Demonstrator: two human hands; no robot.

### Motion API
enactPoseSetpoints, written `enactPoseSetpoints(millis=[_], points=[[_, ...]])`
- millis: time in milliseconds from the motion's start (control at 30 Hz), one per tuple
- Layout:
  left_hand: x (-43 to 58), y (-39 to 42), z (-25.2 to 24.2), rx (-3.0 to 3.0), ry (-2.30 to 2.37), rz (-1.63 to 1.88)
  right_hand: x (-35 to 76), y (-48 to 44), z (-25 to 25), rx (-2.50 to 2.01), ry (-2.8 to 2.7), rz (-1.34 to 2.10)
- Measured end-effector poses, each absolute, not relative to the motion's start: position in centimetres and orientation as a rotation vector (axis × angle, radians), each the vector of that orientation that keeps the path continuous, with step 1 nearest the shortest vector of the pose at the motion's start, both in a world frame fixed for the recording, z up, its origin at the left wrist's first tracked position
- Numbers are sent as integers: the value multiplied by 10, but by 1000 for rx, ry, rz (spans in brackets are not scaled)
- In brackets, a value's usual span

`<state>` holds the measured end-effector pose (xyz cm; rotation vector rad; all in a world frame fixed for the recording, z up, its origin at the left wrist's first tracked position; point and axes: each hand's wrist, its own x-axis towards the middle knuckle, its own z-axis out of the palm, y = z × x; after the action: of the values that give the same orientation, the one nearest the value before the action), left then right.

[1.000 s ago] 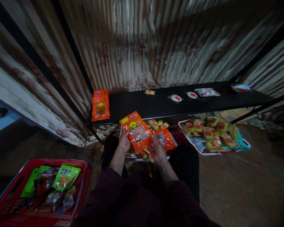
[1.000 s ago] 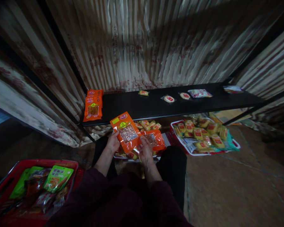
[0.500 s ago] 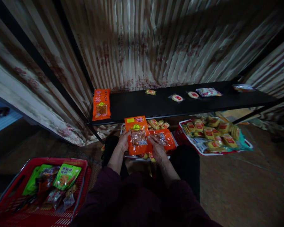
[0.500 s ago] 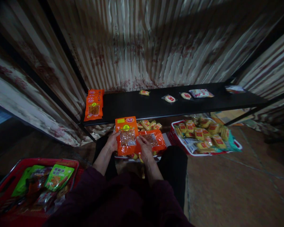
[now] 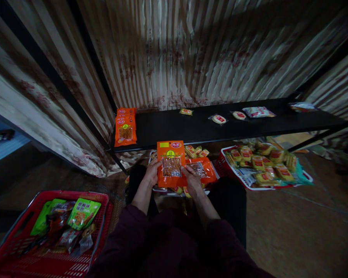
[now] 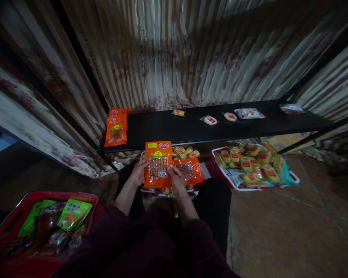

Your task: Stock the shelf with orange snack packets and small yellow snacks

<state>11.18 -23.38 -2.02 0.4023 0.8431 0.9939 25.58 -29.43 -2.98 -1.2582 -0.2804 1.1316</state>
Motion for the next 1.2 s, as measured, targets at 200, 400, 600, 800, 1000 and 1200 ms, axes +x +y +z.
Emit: enactPoseSetpoints(millis=[200, 400, 600, 800, 1000, 1200], points=[[113, -235, -21, 431, 860, 1019, 257, -295, -31, -1239, -350, 1138], [114, -234, -23, 476, 866, 1052, 257, -294, -33, -1277, -295, 1055], [118, -234, -22, 572, 956, 1099, 256, -292, -31, -1274, -211, 1039], [124, -230, -30, 836, 1174, 1130, 254, -293, -28, -1254, -198, 1037], [128, -241, -17, 1370, 1424, 1116, 252, -293, -21, -1210, -206, 1021], [142, -261, 15, 1227, 1243, 1288, 251, -292, -19, -1224, -285, 949]])
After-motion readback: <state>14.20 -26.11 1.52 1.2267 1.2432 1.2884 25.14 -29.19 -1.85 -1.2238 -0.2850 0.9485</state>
